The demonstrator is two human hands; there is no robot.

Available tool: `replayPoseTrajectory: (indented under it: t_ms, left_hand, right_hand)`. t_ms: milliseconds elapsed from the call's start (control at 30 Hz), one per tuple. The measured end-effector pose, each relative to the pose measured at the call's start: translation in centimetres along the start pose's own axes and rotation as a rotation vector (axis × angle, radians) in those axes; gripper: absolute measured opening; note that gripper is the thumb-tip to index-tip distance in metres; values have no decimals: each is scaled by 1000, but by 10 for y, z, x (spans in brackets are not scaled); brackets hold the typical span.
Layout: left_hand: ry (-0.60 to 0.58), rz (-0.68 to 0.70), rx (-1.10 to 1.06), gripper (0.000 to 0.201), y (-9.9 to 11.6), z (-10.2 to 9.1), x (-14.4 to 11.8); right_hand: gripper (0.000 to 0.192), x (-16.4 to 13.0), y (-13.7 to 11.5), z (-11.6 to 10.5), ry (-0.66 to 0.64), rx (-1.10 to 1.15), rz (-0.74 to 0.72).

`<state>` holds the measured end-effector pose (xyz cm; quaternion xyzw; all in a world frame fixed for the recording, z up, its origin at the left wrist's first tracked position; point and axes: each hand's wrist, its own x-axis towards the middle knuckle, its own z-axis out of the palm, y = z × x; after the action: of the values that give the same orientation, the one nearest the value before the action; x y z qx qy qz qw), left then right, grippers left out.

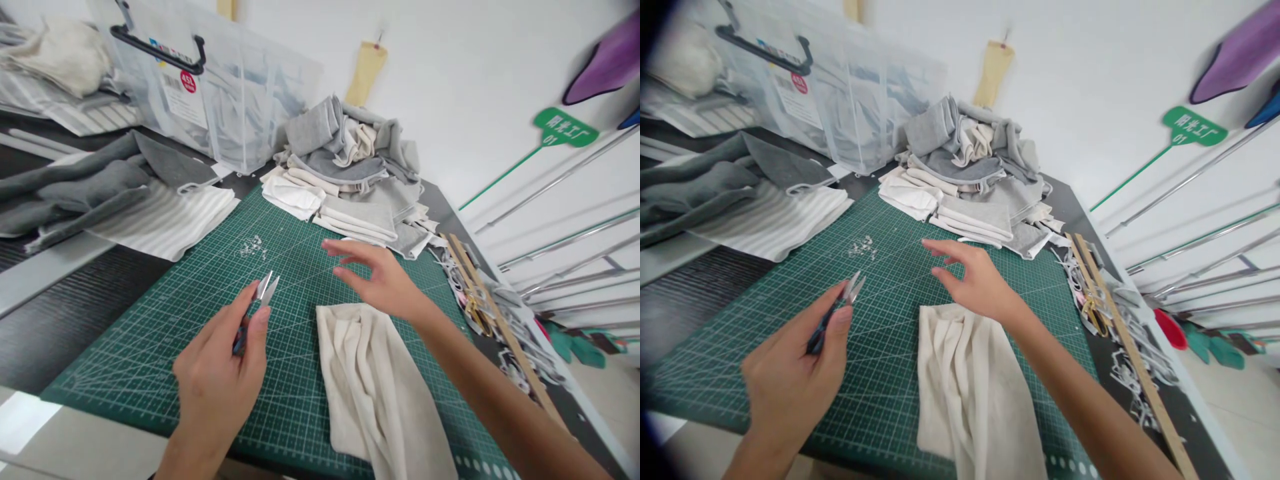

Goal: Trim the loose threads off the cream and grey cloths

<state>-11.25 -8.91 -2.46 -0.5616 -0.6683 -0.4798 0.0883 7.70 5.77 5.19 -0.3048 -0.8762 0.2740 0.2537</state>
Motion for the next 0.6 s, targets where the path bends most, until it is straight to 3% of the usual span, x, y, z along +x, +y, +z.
replayPoseTrajectory:
  t_ms: [100, 200, 367, 600]
  left_hand:
    - [-18, 12, 1, 30, 2, 2, -2]
    - [-35, 40, -1, 30, 4, 4, -2]
    - [-63, 37, 38, 29, 5, 4, -2]
    - [-101, 46, 70, 29, 6, 5, -3]
  right_hand:
    - [20, -44, 4, -4, -52, -59, 90]
    - [21, -71, 6, 4, -108, -112, 144]
    - [6, -82, 12, 20, -55, -39, 153]
    - [5, -89, 19, 28, 94, 186, 170]
